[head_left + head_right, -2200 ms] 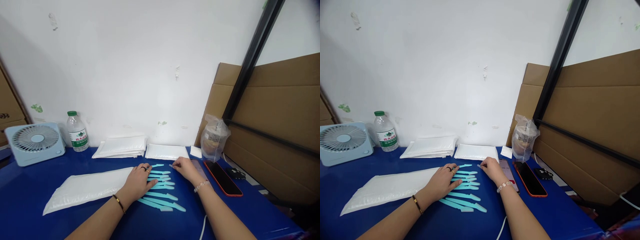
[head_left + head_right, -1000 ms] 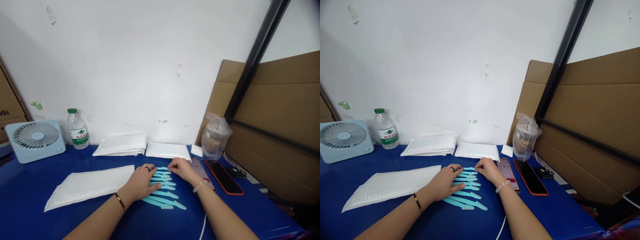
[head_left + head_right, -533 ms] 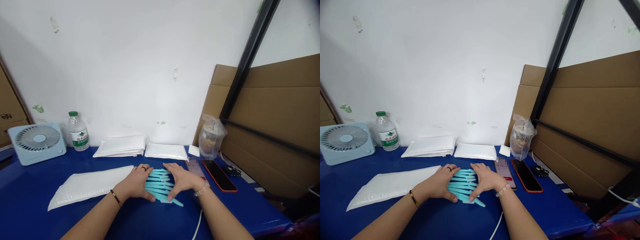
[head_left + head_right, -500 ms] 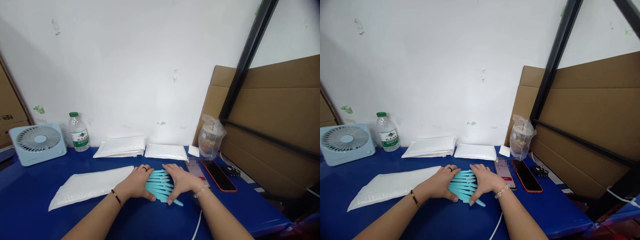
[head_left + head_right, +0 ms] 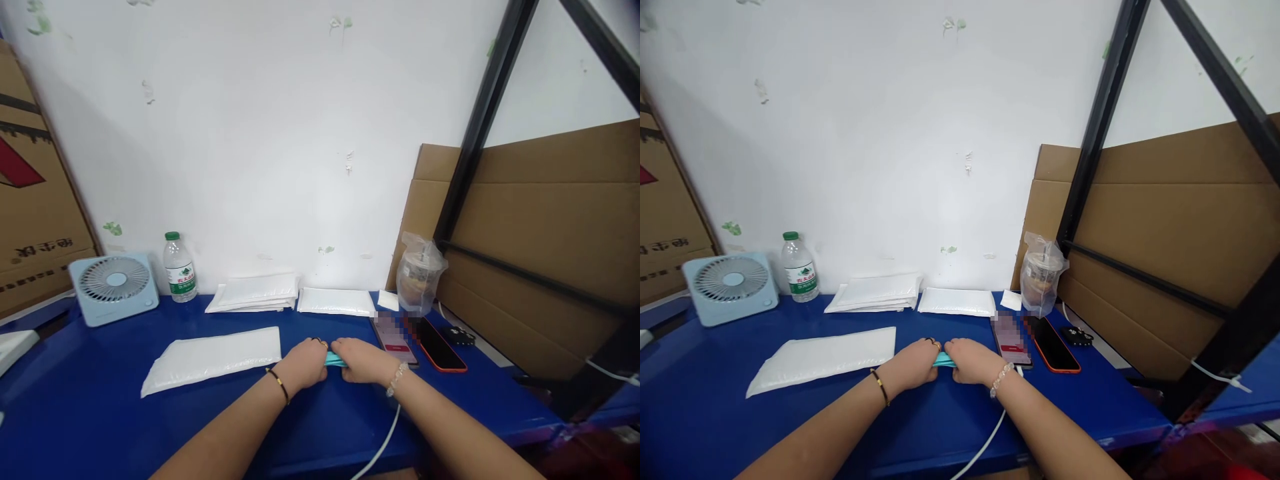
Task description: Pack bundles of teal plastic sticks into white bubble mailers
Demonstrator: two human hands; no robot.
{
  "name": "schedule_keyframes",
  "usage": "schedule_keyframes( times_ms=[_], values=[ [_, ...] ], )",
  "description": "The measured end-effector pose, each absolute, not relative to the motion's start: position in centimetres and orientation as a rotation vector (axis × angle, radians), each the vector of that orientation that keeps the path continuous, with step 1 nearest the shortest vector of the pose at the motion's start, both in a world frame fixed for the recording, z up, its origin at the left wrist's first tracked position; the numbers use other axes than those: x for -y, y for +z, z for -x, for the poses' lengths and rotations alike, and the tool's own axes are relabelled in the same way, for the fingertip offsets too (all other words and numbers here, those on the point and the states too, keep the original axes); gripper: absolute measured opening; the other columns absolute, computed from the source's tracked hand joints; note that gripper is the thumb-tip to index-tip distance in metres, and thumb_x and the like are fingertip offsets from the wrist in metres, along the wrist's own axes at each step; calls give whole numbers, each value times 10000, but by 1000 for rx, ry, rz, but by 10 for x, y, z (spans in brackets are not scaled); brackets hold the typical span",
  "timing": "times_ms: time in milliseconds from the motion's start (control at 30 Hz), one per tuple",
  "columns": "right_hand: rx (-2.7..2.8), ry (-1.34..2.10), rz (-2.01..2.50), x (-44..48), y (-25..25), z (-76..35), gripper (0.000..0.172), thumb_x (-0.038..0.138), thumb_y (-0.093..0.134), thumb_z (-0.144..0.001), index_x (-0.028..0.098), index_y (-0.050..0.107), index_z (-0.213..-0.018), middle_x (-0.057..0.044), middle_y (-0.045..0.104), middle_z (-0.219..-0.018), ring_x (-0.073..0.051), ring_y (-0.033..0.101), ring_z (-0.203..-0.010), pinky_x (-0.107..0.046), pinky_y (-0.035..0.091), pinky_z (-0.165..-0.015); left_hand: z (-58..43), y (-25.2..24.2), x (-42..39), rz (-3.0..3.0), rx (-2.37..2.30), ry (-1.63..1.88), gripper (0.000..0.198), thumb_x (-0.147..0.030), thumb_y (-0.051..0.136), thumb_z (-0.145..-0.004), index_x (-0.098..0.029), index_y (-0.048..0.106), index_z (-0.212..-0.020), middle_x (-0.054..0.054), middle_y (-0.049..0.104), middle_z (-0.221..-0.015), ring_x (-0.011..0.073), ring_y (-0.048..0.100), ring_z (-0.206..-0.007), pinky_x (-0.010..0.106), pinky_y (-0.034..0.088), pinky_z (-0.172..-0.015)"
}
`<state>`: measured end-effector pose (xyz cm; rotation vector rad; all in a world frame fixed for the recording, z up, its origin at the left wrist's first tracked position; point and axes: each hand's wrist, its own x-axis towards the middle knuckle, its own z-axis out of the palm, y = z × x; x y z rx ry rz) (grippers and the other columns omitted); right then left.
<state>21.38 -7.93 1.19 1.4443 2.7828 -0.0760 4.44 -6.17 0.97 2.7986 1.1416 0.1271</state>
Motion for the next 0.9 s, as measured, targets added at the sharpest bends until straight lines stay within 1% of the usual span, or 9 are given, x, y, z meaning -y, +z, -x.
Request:
schedule_keyframes(
  times_ms=[200, 300, 367, 467, 633, 700, 733, 833, 900],
  values=[
    [-2673, 183, -1499, 85, 82, -199, 180, 124, 633, -622, 157, 650, -797, -117, 668, -790, -277, 629, -708, -323, 408, -605, -52, 10, 67, -2416, -1169, 556, 246, -351, 525, -794, -158, 591, -930, 91, 668, -911, 241, 620, -830, 314, 454, -708],
    [-2780, 142, -1552, 93, 137, -192, 393, 329, 760, -570, 208, 657, -930, -75, 662, -788, -264, 614, -720, -300, 389, -596, -55, 18, 73, -2060, -999, 923, 281, -433, 504, -818, -163, 571, -854, 43, 659, -830, 177, 591, -742, 261, 428, -646],
    [-2919, 38, -1470, 99, 158, -185, 366, 437, 677, -701, 227, 638, -998, -59, 664, -841, -228, 603, -753, -280, 385, -611, -57, 20, 78, -1863, -971, 1046, 316, -474, 510, -805, -163, 550, -772, 17, 622, -712, 145, 548, -657, 242, 401, -597],
    [-3013, 26, -1415, 106, 155, -172, 240, 395, 524, -858, 191, 630, -925, -63, 647, -858, -196, 579, -760, -269, 374, -632, -56, 13, 83, -1689, -984, 1040, 350, -498, 531, -770, -172, 498, -647, -19, 509, -529, 111, 458, -501, 235, 345, -506],
    [-3069, -80, -1543, 111, 113, -162, 217, 317, 438, -912, 172, 585, -847, -58, 597, -835, -168, 543, -727, -266, 372, -649, -50, -5, 86, -1647, -931, 942, 364, -498, 575, -715, -170, 485, -586, -12, 509, -501, 111, 463, -486, 241, 342, -504],
    [-3134, -312, -1681, 111, 103, -168, 210, 374, 503, -874, 187, 572, -940, -51, 592, -868, -168, 542, -743, -270, 390, -666, -47, -3, 87, -1592, -887, 879, 391, -523, 577, -712, -177, 453, -578, -40, 448, -458, 91, 415, -451, 237, 321, -489],
    [-3182, -521, -1747, 111, 100, -172, 297, 421, 554, -833, 198, 547, -1031, -53, 591, -910, -170, 547, -757, -271, 403, -669, -45, -1, 89, -1536, -840, 836, 407, -540, 575, -713, -186, 423, -584, -65, 391, -433, 73, 361, -419, 230, 298, -468],
    [-3237, -1549, -1611, 116, 88, -181, 717, 572, 644, -689, 220, 398, -1263, -90, 566, -1092, -196, 569, -887, -291, 448, -726, -41, 8, 99, -1375, -598, 581, 439, -559, 593, -694, -207, 343, -613, -112, 239, -425, 38, 194, -369, 209, 243, -419],
    [-3047, -2171, -1159, 124, 76, -179, 823, 660, 653, -595, 192, 448, -1240, -116, 576, -1116, -235, 565, -984, -329, 453, -802, -39, 8, 108, -1434, -500, 369, 438, -540, 606, -672, -208, 333, -589, -97, 246, -426, 39, 195, -353, 226, 284, -400]
  ],
)
